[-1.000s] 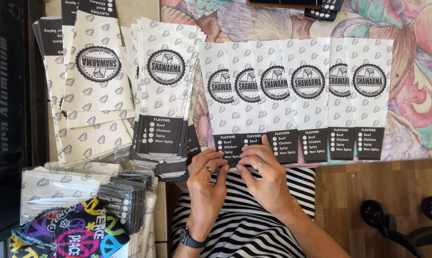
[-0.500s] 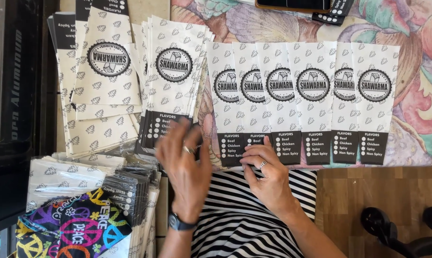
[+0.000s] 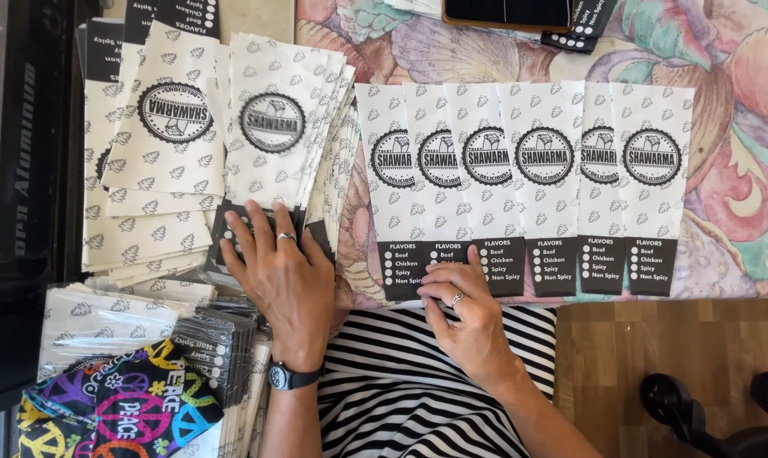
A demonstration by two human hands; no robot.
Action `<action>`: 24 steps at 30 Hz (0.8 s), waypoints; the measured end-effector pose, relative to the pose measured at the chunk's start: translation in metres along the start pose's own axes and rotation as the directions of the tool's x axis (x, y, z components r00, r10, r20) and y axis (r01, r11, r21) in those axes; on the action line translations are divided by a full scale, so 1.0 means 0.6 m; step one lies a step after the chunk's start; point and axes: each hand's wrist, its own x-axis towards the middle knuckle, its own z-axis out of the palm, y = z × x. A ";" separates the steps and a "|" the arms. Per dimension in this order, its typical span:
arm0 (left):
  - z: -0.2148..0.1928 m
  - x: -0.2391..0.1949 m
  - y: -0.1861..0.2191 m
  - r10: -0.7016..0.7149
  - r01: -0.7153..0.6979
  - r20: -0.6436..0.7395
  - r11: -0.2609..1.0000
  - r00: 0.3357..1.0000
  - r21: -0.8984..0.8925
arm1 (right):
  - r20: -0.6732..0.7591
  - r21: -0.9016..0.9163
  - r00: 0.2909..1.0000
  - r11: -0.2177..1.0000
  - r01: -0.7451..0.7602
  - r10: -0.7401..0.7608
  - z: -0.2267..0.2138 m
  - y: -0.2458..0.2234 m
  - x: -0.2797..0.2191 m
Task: Applying glue to the edges of pre-printed paper sheets and folding them to assemble paper bags.
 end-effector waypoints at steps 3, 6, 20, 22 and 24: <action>0.009 -0.010 0.001 0.048 -0.048 -0.106 0.999 0.993 0.003 | -0.004 0.002 1.000 1.000 -0.005 0.005 0.000 0.000 -0.004; 0.014 -0.011 0.002 -0.002 -0.022 -0.214 0.994 0.977 -0.107 | 0.005 -0.012 1.000 1.000 -0.003 0.003 0.001 0.001 -0.005; -0.007 -0.070 0.033 0.398 -0.326 0.177 0.885 0.900 -0.332 | 0.035 0.000 0.999 1.000 0.018 -0.018 -0.008 -0.008 0.001; -0.010 -0.073 0.019 0.430 -0.354 0.136 0.854 0.893 -0.380 | 0.056 -0.050 0.998 0.998 0.045 -0.042 -0.008 -0.006 -0.004; -0.012 -0.080 0.005 0.454 -0.378 0.093 0.825 0.886 -0.419 | 0.081 -0.090 0.994 0.993 0.077 -0.069 -0.006 -0.006 -0.009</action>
